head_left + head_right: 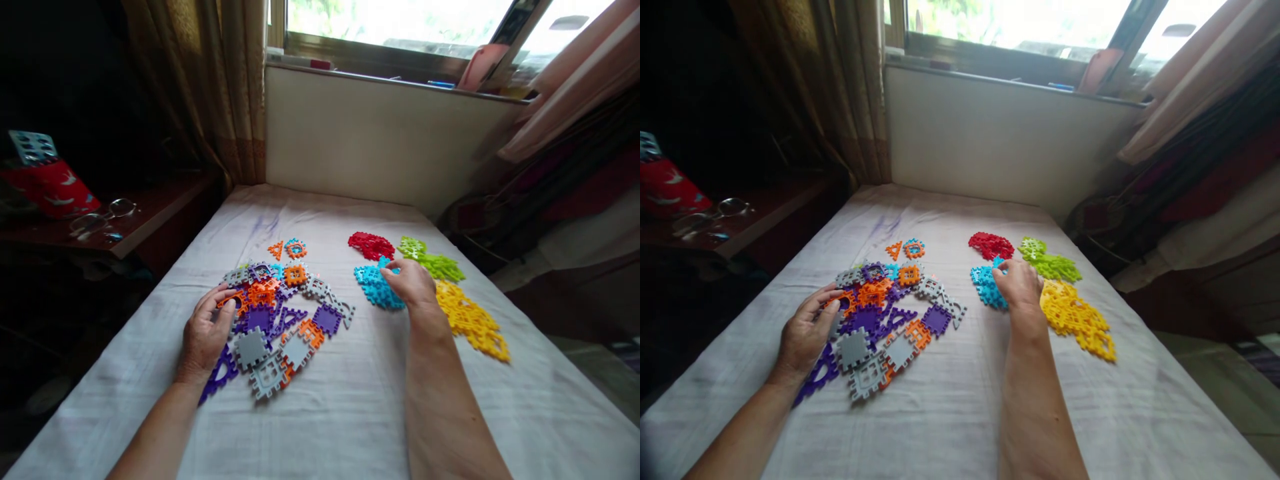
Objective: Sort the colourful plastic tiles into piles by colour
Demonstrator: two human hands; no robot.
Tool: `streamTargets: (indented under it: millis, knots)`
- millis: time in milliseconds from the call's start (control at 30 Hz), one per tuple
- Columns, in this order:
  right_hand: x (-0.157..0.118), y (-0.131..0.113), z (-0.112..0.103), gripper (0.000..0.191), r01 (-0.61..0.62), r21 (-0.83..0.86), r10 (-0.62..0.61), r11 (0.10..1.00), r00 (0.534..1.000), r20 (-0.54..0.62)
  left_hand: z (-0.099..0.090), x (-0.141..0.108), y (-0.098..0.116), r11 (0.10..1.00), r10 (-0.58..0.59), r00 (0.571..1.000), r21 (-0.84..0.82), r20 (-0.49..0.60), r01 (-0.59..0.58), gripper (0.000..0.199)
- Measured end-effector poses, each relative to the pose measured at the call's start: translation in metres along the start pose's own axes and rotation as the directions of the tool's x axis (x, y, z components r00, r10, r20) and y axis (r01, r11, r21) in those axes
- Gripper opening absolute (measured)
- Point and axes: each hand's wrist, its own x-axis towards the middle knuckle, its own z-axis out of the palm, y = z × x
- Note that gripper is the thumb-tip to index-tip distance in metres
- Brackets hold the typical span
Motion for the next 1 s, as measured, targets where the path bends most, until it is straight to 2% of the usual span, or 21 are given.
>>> streamTargets:
  millis: [133, 233, 300, 367, 433, 500, 567, 633, 667, 733, 800, 933, 1000]
  knots:
    - [0.005, 0.004, 0.003, 0.023, -0.031, -0.093, 0.043, 0.995, 0.99, 0.132, 0.0, 0.0, -0.003, 1.0, -0.006, 1.0, -0.011, -0.006, 0.006, 0.036]
    - [0.006, 0.002, 0.002, 0.026, -0.004, -0.117, 0.023, 0.993, 0.986, 0.162, 0.001, 0.0, -0.003, 1.0, -0.011, 1.0, -0.005, -0.002, 0.011, 0.037]
    - [0.003, -0.005, 0.001, 0.03, 0.048, -0.09, -0.039, 0.995, 0.994, 0.106, 0.001, 0.0, -0.001, 1.0, -0.012, 1.0, -0.008, -0.004, 0.012, 0.036]
    - [-0.004, -0.02, 0.004, 0.03, 0.172, -0.023, -0.172, 0.985, 0.985, -0.013, 0.001, 0.0, 0.0, 1.0, -0.013, 1.0, -0.015, -0.007, 0.013, 0.035]
    - [-0.015, -0.045, 0.012, 0.029, 0.364, 0.063, -0.355, 0.929, 0.927, -0.122, 0.001, 0.0, 0.001, 1.0, -0.013, 1.0, -0.013, -0.007, 0.013, 0.034]
    - [-0.029, -0.076, 0.025, 0.032, 0.555, 0.145, -0.537, 0.819, 0.831, -0.146, 0.001, 0.0, 0.001, 1.0, -0.005, 1.0, 0.0, -0.003, 0.005, 0.033]
    - [-0.042, -0.106, 0.041, 0.039, 0.696, 0.19, -0.696, 0.692, 0.714, -0.081, 0.001, 0.0, 0.001, 1.0, 0.016, 1.0, 0.022, 0.001, -0.016, 0.033]
    - [-0.052, -0.129, 0.054, 0.045, 0.742, 0.176, -0.754, 0.648, 0.657, 0.005, 0.002, 0.0, 0.002, 0.998, 0.044, 0.999, 0.049, 0.016, -0.045, 0.034]
    - [-0.055, -0.136, 0.058, 0.045, 0.749, 0.16, -0.763, 0.643, 0.645, 0.048, 0.002, 0.0, 0.003, 0.997, 0.056, 0.998, 0.06, 0.026, -0.058, 0.034]
    - [-0.058, -0.142, 0.064, 0.038, 0.749, 0.124, -0.759, 0.651, 0.64, 0.122, 0.002, 0.0, 0.004, 0.994, 0.071, 0.997, 0.075, 0.042, -0.074, 0.034]
    - [-0.058, -0.138, 0.064, 0.032, 0.733, 0.092, -0.736, 0.674, 0.655, 0.169, 0.002, 0.001, 0.005, 0.994, 0.072, 0.996, 0.081, 0.046, -0.076, 0.033]
    - [-0.058, -0.128, 0.059, 0.041, 0.686, 0.031, -0.675, 0.727, 0.706, 0.215, 0.002, 0.001, 0.005, 0.994, 0.071, 0.997, 0.083, 0.037, -0.074, 0.032]
    - [-0.055, -0.131, 0.058, 0.039, 0.665, 0.013, -0.652, 0.747, 0.729, 0.207, 0.002, 0.001, 0.004, 0.994, 0.079, 0.996, 0.076, 0.033, -0.081, 0.032]
